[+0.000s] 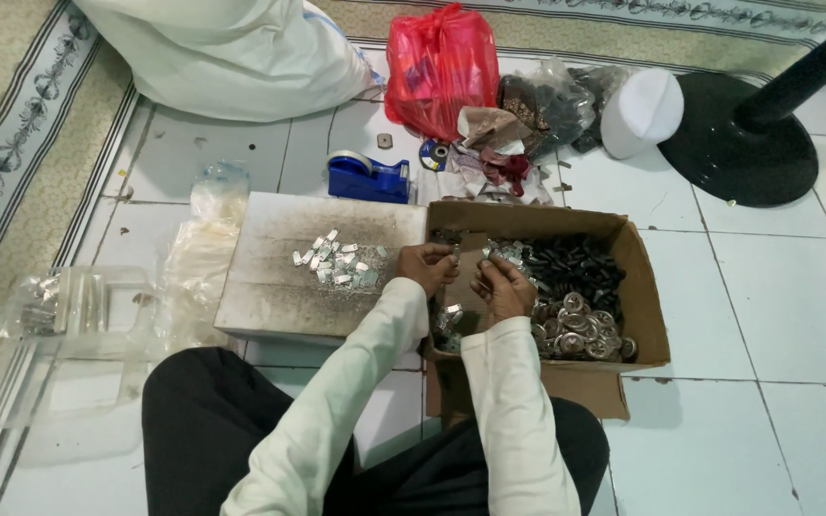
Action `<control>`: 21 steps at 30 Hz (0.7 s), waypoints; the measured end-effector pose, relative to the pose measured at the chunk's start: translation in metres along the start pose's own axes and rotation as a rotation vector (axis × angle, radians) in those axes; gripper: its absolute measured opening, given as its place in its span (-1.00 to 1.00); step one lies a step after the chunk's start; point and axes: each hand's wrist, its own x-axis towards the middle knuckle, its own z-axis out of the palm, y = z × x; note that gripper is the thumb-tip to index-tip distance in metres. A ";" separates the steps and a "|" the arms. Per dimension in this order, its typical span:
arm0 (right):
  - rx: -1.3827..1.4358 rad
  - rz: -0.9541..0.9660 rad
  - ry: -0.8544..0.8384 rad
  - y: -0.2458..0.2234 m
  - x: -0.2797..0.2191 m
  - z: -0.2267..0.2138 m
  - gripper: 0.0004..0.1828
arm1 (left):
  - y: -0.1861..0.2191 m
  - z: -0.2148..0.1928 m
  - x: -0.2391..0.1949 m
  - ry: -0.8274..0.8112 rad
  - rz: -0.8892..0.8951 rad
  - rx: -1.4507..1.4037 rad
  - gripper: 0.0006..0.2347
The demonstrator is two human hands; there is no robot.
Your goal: Sorting and transferring small silver-colored metal components from a flat board into a cardboard box.
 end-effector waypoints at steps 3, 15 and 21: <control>-0.089 -0.047 -0.051 -0.002 -0.003 0.008 -0.66 | 0.008 -0.020 -0.010 0.044 0.020 0.012 -0.77; -0.611 -0.310 -0.337 -0.017 -0.097 0.093 -0.69 | 0.048 -0.169 -0.041 0.416 0.081 0.715 -0.70; -0.727 -0.433 -0.149 -0.015 -0.003 0.005 -0.74 | -0.002 -0.131 -0.022 0.309 0.614 0.915 -0.81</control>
